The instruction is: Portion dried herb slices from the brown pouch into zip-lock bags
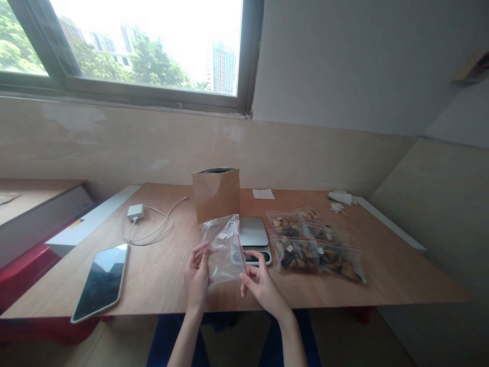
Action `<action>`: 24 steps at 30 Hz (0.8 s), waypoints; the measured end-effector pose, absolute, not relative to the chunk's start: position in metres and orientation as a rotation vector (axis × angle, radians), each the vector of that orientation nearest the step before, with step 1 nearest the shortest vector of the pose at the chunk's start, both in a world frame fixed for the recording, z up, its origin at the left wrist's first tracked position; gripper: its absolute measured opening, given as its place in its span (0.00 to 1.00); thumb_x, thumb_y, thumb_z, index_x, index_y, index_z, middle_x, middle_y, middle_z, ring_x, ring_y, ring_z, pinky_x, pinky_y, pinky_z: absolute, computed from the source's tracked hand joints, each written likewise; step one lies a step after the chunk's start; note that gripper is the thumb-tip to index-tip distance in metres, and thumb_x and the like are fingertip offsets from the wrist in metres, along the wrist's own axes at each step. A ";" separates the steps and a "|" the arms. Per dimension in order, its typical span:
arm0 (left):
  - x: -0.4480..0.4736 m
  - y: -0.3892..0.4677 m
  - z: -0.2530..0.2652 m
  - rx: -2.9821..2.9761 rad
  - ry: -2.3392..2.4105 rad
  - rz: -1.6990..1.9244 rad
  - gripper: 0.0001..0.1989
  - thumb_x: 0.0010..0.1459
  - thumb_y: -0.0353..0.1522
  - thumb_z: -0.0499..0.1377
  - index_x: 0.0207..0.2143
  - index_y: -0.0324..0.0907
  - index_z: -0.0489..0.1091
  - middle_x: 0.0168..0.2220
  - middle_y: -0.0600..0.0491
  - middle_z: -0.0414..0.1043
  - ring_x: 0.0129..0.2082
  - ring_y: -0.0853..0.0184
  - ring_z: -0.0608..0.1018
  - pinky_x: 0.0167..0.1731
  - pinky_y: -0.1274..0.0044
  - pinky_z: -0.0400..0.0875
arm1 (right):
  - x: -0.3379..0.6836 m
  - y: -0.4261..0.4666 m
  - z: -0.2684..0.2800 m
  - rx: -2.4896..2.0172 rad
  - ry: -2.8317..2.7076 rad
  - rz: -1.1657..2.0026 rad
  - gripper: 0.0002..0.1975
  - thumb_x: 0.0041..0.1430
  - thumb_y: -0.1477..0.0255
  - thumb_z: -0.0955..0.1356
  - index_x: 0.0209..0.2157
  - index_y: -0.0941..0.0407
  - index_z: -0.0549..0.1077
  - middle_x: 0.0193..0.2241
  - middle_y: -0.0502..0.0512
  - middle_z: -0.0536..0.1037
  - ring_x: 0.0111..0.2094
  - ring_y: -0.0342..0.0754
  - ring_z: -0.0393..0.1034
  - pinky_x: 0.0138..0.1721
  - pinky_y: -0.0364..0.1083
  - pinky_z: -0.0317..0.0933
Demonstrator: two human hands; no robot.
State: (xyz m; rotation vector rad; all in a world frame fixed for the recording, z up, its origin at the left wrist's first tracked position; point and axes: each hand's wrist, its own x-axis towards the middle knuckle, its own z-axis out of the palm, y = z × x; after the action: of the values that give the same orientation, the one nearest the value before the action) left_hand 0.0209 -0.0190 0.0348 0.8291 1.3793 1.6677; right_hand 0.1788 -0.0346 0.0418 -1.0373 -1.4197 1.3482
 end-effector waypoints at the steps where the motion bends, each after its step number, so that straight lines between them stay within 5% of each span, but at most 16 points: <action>1: 0.017 -0.020 0.034 0.827 1.403 1.676 0.22 0.50 0.46 0.58 0.43 0.42 0.67 0.25 0.57 0.68 0.11 0.81 0.55 0.08 0.85 0.50 | 0.184 -0.033 0.040 -1.089 -1.445 1.234 0.18 0.57 0.66 0.63 0.48 0.54 0.57 0.22 0.44 0.69 0.25 0.44 0.68 0.35 0.47 0.64; 5: -0.005 -0.015 0.027 0.943 1.605 1.579 0.24 0.52 0.47 0.54 0.47 0.43 0.65 0.32 0.51 0.73 0.14 0.75 0.63 0.12 0.82 0.58 | 0.216 -0.021 0.015 -1.434 -1.458 0.417 0.16 0.54 0.66 0.63 0.45 0.55 0.64 0.42 0.61 0.70 0.47 0.54 0.64 0.49 0.57 0.57; 7: -0.015 -0.009 0.024 1.095 1.871 1.417 0.25 0.54 0.46 0.53 0.49 0.41 0.64 0.37 0.45 0.73 0.26 0.65 0.74 0.23 0.75 0.68 | 0.233 -0.016 -0.002 -1.584 -1.446 0.074 0.18 0.53 0.65 0.63 0.44 0.57 0.66 0.49 0.67 0.66 0.53 0.60 0.57 0.51 0.61 0.52; 9: -0.020 -0.003 0.023 1.255 2.206 1.278 0.26 0.55 0.43 0.52 0.51 0.36 0.63 0.46 0.37 0.69 0.42 0.53 0.73 0.37 0.65 0.69 | 0.244 -0.014 -0.016 -1.673 -1.463 -0.102 0.20 0.52 0.63 0.63 0.45 0.58 0.66 0.51 0.69 0.64 0.54 0.63 0.55 0.50 0.62 0.52; 13: -0.011 -0.001 0.023 1.567 2.491 1.183 0.24 0.58 0.40 0.49 0.55 0.38 0.61 0.58 0.35 0.54 0.55 0.47 0.62 0.48 0.56 0.59 | 0.249 -0.015 -0.025 -1.758 -1.468 -0.206 0.16 0.53 0.65 0.61 0.43 0.56 0.69 0.49 0.66 0.67 0.52 0.61 0.58 0.46 0.59 0.54; 24: -0.008 0.021 -0.005 2.055 2.043 0.402 0.25 0.57 0.43 0.50 0.58 0.51 0.58 0.63 0.45 0.49 0.62 0.49 0.51 0.55 0.57 0.46 | 0.268 -0.035 0.039 -1.586 -1.094 0.064 0.16 0.53 0.61 0.61 0.33 0.57 0.73 0.33 0.63 0.77 0.37 0.56 0.70 0.42 0.54 0.57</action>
State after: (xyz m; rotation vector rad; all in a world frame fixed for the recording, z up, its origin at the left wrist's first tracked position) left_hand -0.0080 0.0209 -0.0050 2.0549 2.0430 0.4022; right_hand 0.2678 -0.0348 0.0391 -1.5855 -1.0940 0.0643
